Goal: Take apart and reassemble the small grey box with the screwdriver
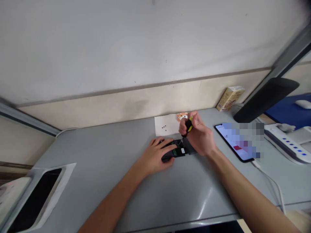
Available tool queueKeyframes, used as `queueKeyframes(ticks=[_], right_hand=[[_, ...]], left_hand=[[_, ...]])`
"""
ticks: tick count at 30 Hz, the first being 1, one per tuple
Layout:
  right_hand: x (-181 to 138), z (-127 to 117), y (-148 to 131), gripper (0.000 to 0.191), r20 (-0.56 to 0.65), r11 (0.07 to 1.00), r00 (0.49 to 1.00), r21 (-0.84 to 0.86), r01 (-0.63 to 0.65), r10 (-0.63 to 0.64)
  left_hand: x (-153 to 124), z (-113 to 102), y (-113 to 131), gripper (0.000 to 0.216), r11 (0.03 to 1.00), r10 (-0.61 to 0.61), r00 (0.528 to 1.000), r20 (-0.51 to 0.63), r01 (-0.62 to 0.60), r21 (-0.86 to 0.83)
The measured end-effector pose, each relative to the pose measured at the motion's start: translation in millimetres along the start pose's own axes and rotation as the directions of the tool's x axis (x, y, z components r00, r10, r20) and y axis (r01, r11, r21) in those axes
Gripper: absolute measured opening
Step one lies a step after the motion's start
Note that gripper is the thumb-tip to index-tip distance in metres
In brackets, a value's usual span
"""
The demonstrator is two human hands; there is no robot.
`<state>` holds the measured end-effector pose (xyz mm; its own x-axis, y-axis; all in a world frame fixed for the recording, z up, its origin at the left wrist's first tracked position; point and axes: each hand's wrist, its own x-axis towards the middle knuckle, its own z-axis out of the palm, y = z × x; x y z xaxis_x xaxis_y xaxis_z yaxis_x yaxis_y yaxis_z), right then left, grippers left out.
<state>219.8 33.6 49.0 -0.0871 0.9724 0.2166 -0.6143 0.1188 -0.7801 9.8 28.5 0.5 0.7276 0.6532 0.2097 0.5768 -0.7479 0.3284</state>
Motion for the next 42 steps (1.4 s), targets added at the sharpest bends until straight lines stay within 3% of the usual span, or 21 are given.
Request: queueKeyframes(ticks=[5,12,23,28,35,39,42], right_hand=[[4.9,-7.4,-4.3,0.022,0.021,0.998,0.999,-0.039,-0.046,0.046],[0.7,-5.3,1.5,0.031,-0.109,0.999,0.994,0.054,0.003,0.003],[6.2,-14.9,-8.9,0.024,-0.059,0.994,0.995,-0.076,-0.082,0.078],[2.4,-9.1,-4.4,0.031,-0.089,0.998,0.995,0.004,-0.055,0.055],[2.5,-10.8,-3.9,0.018,-0.018,0.994,0.996,0.058,-0.092,0.093],[4.7,-7.4,-4.5,0.028,0.027,0.983,0.983,0.025,-0.181,0.18],[4.7,-2.8,-0.8,0.033,-0.021,0.99,0.991,0.043,-0.134,0.135]], left_hand=[[0.9,-2.6,3.6,0.045,1.0,0.007,1.0,-0.006,-0.007,0.008],[0.3,-2.9,14.3,0.04,0.999,-0.014,1.0,-0.013,0.014,0.034],[0.4,-1.7,14.3,0.037,1.0,-0.007,0.999,-0.035,0.007,0.001],[0.7,-1.3,12.3,0.035,1.0,0.007,0.999,-0.038,-0.007,0.0],[-0.9,1.1,8.1,0.035,1.0,0.014,0.999,-0.04,-0.015,-0.023],[-1.3,4.1,6.1,0.037,0.999,0.007,0.999,-0.05,-0.01,-0.042],[-0.7,5.0,5.6,0.037,0.999,-0.002,0.998,-0.056,-0.001,-0.048]])
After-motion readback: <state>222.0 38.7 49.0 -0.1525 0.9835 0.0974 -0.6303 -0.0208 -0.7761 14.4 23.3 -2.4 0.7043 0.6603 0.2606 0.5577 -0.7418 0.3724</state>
